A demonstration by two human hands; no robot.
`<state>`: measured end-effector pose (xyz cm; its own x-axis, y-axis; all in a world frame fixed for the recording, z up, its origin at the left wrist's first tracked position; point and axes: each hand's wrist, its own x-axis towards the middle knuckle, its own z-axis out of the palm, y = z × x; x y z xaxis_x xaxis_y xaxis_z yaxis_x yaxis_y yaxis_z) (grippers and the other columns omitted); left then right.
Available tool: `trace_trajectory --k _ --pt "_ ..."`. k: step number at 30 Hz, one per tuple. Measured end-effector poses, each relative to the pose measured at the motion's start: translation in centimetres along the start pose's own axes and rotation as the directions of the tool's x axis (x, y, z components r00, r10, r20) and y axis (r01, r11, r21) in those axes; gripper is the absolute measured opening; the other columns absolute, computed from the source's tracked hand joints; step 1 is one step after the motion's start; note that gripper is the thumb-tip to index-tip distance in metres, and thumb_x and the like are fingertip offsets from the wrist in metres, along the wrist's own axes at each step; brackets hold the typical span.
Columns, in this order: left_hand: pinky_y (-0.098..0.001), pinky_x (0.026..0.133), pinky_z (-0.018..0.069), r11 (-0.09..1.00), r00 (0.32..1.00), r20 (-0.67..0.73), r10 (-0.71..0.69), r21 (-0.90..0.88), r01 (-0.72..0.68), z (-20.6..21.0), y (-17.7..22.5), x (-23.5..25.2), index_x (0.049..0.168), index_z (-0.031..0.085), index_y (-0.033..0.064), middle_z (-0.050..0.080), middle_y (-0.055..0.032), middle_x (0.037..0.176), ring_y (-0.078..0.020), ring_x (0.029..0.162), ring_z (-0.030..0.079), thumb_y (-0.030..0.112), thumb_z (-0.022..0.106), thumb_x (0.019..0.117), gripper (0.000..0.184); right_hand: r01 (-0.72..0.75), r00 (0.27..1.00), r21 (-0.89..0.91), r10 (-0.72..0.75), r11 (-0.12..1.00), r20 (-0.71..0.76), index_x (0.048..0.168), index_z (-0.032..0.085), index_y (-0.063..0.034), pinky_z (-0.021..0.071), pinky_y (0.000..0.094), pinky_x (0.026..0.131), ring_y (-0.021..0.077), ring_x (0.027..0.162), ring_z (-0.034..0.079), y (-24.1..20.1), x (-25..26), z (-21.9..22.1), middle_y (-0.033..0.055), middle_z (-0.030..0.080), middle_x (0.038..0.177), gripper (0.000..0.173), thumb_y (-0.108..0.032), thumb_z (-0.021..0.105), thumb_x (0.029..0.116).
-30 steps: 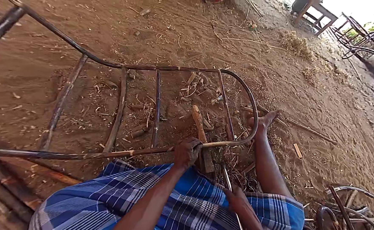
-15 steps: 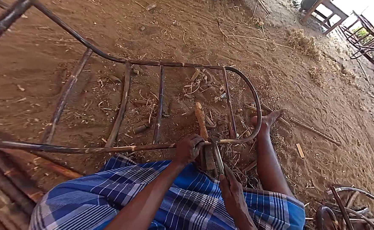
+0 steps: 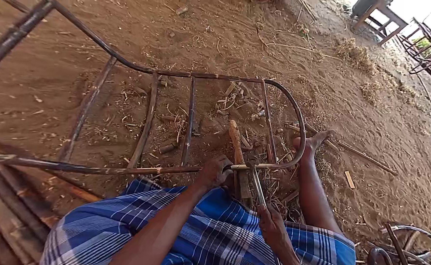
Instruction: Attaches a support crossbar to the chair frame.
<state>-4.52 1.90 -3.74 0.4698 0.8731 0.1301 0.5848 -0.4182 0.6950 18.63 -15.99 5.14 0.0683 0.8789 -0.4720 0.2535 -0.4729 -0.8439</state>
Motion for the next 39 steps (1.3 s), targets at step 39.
trace_trajectory --k 39 --pt "-0.0448 0.085 0.0602 1.0 1.0 0.0 0.024 -0.008 -0.024 0.1 -0.1 0.2 0.107 0.074 0.0033 0.068 -0.0114 0.101 -0.0251 0.092 0.069 0.02 0.075 0.0926 0.022 0.115 0.992 -0.358 -0.124 0.927 -0.001 0.082 0.062 -0.0135 0.0456 0.0358 0.05 0.0135 0.051 0.049 -2.0 0.8 -0.4 -0.002 0.048 0.06 0.065 -0.067 0.031 0.1026"
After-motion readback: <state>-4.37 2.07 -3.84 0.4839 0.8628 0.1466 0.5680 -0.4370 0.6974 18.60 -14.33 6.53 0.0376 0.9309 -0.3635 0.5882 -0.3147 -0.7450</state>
